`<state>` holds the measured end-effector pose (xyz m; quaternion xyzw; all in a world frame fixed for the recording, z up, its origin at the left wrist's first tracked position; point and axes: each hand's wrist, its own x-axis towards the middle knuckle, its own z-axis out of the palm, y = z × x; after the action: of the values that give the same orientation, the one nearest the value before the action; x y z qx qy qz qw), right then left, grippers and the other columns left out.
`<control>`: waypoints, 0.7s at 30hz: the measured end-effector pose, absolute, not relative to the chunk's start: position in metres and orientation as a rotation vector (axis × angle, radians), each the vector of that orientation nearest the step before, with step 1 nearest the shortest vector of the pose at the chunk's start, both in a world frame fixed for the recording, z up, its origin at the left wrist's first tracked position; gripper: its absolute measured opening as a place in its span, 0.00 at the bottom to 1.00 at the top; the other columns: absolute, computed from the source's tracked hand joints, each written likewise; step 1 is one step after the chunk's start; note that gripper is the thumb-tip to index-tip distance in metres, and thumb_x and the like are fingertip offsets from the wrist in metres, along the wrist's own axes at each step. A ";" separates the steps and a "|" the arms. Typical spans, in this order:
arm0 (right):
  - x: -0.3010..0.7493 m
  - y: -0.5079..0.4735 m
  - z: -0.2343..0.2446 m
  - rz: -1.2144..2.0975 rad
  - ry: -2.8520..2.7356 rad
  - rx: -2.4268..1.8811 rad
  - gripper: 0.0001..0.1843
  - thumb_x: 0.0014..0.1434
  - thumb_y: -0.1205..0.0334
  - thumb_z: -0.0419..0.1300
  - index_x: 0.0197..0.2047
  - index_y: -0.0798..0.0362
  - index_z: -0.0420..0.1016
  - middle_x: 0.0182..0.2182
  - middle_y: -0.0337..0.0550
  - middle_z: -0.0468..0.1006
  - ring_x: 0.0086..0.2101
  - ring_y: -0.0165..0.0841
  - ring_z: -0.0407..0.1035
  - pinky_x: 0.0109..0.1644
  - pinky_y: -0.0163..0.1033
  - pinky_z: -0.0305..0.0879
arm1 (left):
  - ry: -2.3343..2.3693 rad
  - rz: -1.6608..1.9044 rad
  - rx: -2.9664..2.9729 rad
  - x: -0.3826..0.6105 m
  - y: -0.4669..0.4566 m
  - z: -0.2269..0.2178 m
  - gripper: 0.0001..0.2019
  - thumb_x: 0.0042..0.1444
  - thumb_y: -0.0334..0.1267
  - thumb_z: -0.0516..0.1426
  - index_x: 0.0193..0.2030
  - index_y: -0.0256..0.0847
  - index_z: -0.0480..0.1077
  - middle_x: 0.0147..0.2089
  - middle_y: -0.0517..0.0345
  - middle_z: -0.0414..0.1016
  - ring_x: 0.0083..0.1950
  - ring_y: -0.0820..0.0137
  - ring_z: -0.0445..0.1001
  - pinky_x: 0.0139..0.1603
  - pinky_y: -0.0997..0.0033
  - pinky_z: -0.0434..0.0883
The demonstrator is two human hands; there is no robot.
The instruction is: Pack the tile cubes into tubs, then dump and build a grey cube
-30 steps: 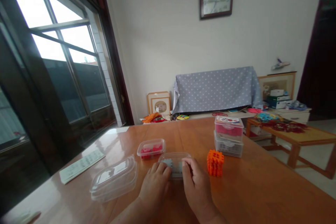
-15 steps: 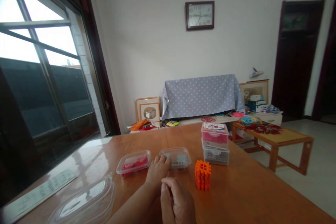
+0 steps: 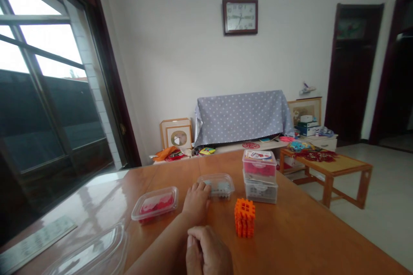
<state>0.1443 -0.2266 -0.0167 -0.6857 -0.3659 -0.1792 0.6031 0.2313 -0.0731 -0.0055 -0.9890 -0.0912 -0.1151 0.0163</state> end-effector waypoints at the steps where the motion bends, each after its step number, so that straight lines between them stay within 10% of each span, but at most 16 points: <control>1: 0.145 -0.229 -0.015 -0.392 -0.862 -1.585 0.12 0.69 0.57 0.53 0.41 0.50 0.78 0.27 0.40 0.76 0.26 0.31 0.71 0.32 0.33 0.66 | -0.274 -0.390 -3.074 0.227 -0.072 -0.007 0.16 0.60 0.36 0.56 0.55 0.46 0.68 0.59 0.48 0.69 0.62 0.52 0.64 0.59 0.50 0.66; 21: 0.153 -0.237 -0.010 -0.221 -0.895 -1.583 0.13 0.71 0.57 0.51 0.44 0.51 0.76 0.33 0.41 0.79 0.32 0.33 0.76 0.37 0.33 0.69 | -0.144 -0.468 -3.093 0.220 -0.057 -0.009 0.14 0.65 0.34 0.49 0.53 0.44 0.71 0.55 0.47 0.73 0.59 0.58 0.69 0.57 0.58 0.68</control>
<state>0.1530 -0.2371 -0.0102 -0.6854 -0.3875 -0.0956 0.6091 0.2198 -0.0575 -0.0094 -0.9877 -0.0459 -0.1494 0.0052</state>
